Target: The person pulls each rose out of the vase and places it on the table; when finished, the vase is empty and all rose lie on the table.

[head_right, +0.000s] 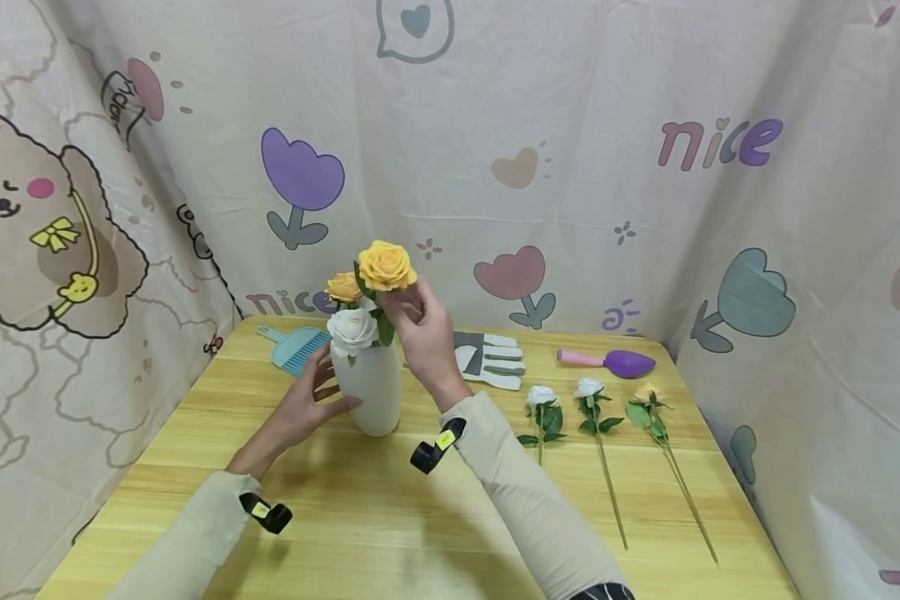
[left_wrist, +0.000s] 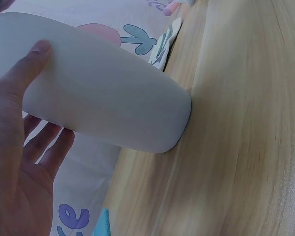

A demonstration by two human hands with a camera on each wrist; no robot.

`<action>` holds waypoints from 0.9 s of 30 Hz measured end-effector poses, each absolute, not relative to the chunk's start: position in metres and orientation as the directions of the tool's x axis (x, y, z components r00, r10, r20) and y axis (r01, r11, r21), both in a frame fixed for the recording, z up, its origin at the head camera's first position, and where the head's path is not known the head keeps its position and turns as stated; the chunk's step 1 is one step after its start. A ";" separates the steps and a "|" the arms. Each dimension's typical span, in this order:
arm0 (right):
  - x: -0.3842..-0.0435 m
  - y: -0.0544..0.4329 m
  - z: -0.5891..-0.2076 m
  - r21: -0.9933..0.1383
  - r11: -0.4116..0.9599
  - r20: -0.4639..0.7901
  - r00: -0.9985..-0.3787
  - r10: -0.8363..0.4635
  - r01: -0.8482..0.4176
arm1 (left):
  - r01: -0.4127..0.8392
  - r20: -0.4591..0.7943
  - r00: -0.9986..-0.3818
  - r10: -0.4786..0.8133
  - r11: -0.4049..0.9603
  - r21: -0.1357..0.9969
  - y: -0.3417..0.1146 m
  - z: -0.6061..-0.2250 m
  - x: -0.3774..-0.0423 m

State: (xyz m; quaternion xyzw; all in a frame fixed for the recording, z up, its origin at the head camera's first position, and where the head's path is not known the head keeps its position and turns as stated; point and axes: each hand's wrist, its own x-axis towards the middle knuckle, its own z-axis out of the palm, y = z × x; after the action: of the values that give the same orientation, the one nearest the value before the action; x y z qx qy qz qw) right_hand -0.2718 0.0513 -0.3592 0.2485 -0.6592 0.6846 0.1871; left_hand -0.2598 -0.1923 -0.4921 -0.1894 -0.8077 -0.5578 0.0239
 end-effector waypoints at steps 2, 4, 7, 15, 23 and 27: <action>-0.273 0.053 -0.352 -0.786 -0.089 0.616 -0.787 -0.031 -0.612 | 0.329 0.246 -0.929 0.278 0.310 0.892 -0.192 -0.493 -0.260; -0.275 0.055 -0.345 -0.759 -0.130 0.641 -0.767 0.018 -0.638 | 0.328 0.244 -0.929 0.277 0.315 0.891 -0.193 -0.493 -0.260; -0.275 0.059 -0.336 -0.720 -0.197 0.660 -0.744 0.102 -0.665 | 0.329 0.245 -0.930 0.275 0.321 0.888 -0.193 -0.493 -0.259; -0.277 0.080 -0.312 -0.609 -0.361 0.625 -0.707 0.330 -0.707 | 0.316 0.235 -0.935 0.267 0.325 0.891 -0.192 -0.492 -0.260; -0.278 0.120 -0.298 -0.554 -0.406 0.567 -0.686 0.456 -0.727 | 0.317 0.233 -0.934 0.270 0.326 0.891 -0.192 -0.492 -0.260; -0.278 0.144 -0.310 -0.623 -0.314 0.584 -0.693 0.423 -0.716 | 0.319 0.237 -0.933 0.269 0.321 0.892 -0.192 -0.492 -0.260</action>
State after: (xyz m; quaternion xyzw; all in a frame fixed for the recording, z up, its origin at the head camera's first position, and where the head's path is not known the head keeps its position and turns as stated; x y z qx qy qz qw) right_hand -0.2776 0.1445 -0.3096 0.1585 -0.4633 0.7950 0.3582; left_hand -0.2602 -0.1923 -0.4915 -0.1810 -0.8125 -0.5537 0.0225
